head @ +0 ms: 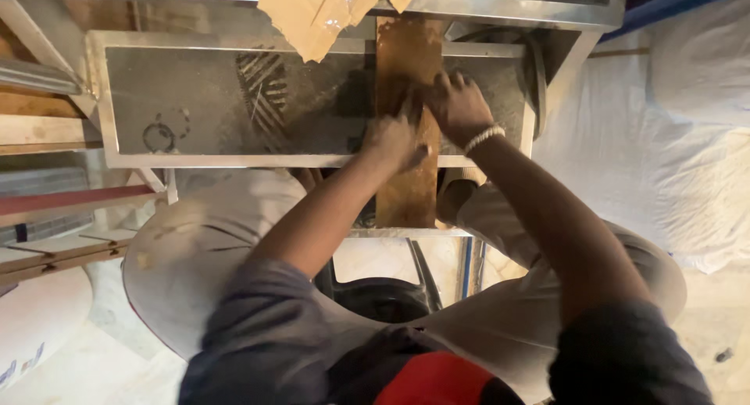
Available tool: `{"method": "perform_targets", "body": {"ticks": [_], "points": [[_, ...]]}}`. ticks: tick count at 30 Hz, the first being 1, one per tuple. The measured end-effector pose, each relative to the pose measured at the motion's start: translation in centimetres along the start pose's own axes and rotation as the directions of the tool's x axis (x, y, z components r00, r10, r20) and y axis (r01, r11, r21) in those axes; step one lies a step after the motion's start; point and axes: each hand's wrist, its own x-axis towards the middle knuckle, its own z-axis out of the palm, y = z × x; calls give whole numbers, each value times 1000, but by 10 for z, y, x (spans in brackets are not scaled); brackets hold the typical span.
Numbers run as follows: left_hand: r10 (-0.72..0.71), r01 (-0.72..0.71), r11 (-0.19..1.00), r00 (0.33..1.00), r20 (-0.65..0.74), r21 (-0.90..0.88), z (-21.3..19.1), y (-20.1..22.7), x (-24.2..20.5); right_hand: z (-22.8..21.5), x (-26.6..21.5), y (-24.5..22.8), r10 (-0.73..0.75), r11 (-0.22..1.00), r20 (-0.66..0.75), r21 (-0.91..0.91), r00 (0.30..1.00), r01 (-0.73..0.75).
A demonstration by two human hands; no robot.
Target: The person sands a small wooden block by rubbing it against a piece of sandpaper fixed to a wooden base, and then holds the block up to check it.
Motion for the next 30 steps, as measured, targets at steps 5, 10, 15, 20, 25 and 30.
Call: {"method": "perform_targets", "body": {"ticks": [5,10,15,20,25,30], "points": [[180,-187,959,982,-52,-215,37,14,-74,-4,-54,-39,-164,982,99,114,982,152],[-19,2,992,991,-133,-125,13,-8,10,0,1,7,-84,995,-6,-54,996,83],[-45,36,940,999,-19,-339,40,11,-39,2,-34,-19,-131,991,135,9,982,131],[-105,45,923,985,-137,-382,9,7,-34,-2,-35,-22,-169,984,82,-50,982,174],[6,6,995,993,116,-104,-29,-8,-6,-7,14,9,-32,999,83,-25,996,34],[302,18,904,681,-667,428,36,14,-65,-15,-48,-32,-201,979,92,48,975,197]]}}
